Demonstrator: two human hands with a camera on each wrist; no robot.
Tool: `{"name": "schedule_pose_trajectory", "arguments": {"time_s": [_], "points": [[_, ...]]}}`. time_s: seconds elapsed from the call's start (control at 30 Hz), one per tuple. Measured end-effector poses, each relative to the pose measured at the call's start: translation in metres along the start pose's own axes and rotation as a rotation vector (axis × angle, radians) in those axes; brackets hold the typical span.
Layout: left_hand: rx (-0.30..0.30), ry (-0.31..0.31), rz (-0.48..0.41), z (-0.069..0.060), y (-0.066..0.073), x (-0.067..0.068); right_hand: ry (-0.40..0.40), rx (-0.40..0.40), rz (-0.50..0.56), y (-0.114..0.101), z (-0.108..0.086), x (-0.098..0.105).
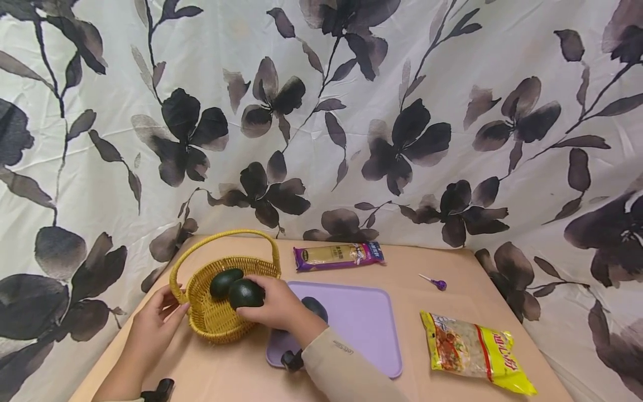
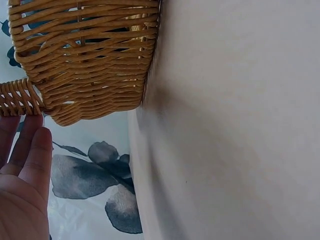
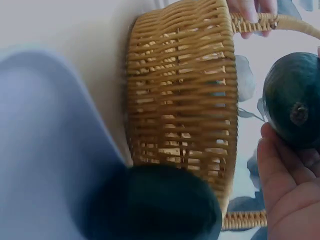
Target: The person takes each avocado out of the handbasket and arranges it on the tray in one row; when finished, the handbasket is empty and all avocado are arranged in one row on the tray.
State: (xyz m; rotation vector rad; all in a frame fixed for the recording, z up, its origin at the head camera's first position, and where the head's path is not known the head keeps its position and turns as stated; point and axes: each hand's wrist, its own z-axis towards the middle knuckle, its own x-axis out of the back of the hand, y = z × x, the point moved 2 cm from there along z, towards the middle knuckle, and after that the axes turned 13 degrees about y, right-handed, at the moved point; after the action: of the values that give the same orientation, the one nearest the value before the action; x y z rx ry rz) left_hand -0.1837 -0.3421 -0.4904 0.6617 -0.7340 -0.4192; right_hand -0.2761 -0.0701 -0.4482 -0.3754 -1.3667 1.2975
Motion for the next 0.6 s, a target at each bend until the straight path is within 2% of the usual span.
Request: {"name": "schedule_pose_trajectory", "arguments": {"time_s": [0.1,0.6], "points": [[-0.004,-0.004,0.0,0.0,0.001,0.001,0.019,-0.013,-0.001,0.003,-0.006,0.009],[0.003,-0.021,0.03,-0.001,0.002,0.002,0.127,0.024,0.056,0.027,-0.027,0.046]]}}
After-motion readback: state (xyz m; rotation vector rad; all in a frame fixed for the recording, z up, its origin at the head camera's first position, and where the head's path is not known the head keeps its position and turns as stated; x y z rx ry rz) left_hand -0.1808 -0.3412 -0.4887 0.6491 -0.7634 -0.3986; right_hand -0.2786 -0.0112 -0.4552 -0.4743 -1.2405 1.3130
